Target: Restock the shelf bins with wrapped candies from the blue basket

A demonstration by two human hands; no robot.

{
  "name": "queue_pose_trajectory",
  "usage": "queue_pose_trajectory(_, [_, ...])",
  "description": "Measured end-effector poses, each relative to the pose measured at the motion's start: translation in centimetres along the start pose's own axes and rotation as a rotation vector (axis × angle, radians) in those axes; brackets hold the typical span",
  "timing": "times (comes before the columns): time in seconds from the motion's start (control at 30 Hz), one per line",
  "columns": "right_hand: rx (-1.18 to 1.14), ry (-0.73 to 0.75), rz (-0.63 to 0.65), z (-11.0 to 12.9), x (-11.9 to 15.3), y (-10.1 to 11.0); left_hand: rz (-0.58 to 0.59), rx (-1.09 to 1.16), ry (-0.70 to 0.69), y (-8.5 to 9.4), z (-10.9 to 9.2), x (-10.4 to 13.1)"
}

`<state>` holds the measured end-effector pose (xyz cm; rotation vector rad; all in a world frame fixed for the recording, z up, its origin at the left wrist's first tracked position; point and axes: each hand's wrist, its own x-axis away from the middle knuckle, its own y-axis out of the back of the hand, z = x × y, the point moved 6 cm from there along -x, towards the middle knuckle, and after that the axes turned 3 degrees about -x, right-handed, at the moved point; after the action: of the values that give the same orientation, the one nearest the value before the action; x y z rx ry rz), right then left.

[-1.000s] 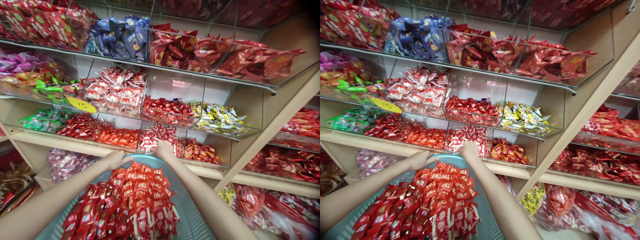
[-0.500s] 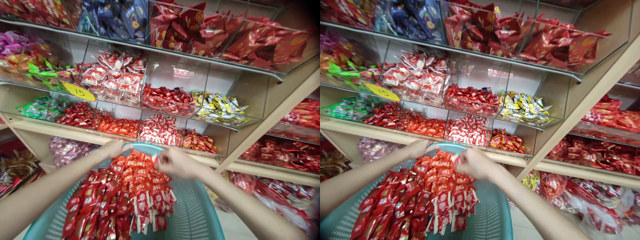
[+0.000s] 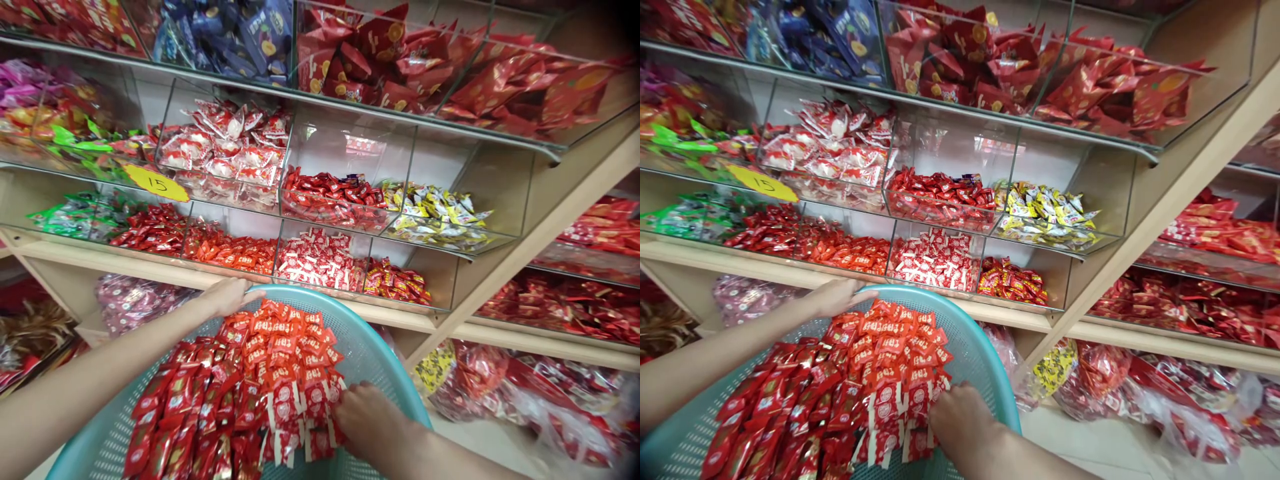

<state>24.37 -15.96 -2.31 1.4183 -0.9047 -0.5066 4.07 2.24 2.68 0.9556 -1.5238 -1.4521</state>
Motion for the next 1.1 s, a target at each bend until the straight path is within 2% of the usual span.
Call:
queue_pose_trajectory(0.13, [0.01, 0.02, -0.024, 0.4, 0.2, 0.4, 0.005, 0.027, 0.015, -0.1, 0.2, 0.0])
queue_pose_trajectory(0.2, [0.01, 0.011, 0.013, 0.2, 0.3, 1.7, 0.013, 0.059, 0.019, -0.2, 0.2, -0.1])
queue_pose_trajectory(0.27, [-0.031, -0.002, 0.023, -0.6, 0.3, 3.9, 0.024, 0.076, 0.025, -0.3, 0.3, -0.2])
queue_pose_trajectory(0.33, [-0.106, -0.034, -0.038, -2.2, -0.1, 6.8, 0.028, 0.079, 0.032, -0.4, 0.4, -0.3])
queue_pose_trajectory(0.43, [-0.152, -0.151, -0.193, -6.4, -1.6, 10.8, 0.022, 0.085, 0.035, -0.4, 0.5, -0.3])
queue_pose_trajectory(0.53, [-0.109, -0.327, -0.312, -11.3, -3.9, 12.8, 0.01, 0.113, 0.026, -0.4, 0.5, -0.3])
queue_pose_trajectory(0.63, [-0.108, -0.487, -0.344, -15.1, -6.3, 12.6, 0.006, 0.112, 0.033, -0.5, 0.8, -0.3])
queue_pose_trajectory(0.73, [-0.109, -0.555, -0.354, -17.0, -8.4, 12.1, 0.015, 0.081, 0.052, -0.7, 1.0, -0.4])
queue_pose_trajectory(0.9, [-0.108, -0.556, -0.363, -17.0, -10.8, 12.0, 0.021, 0.118, 0.035, -0.8, 1.0, -0.4])
queue_pose_trajectory(1.1, [-0.083, -0.585, -0.394, -16.9, -10.9, 11.9, 0.014, 0.109, 0.043, -0.7, 1.2, -0.4])
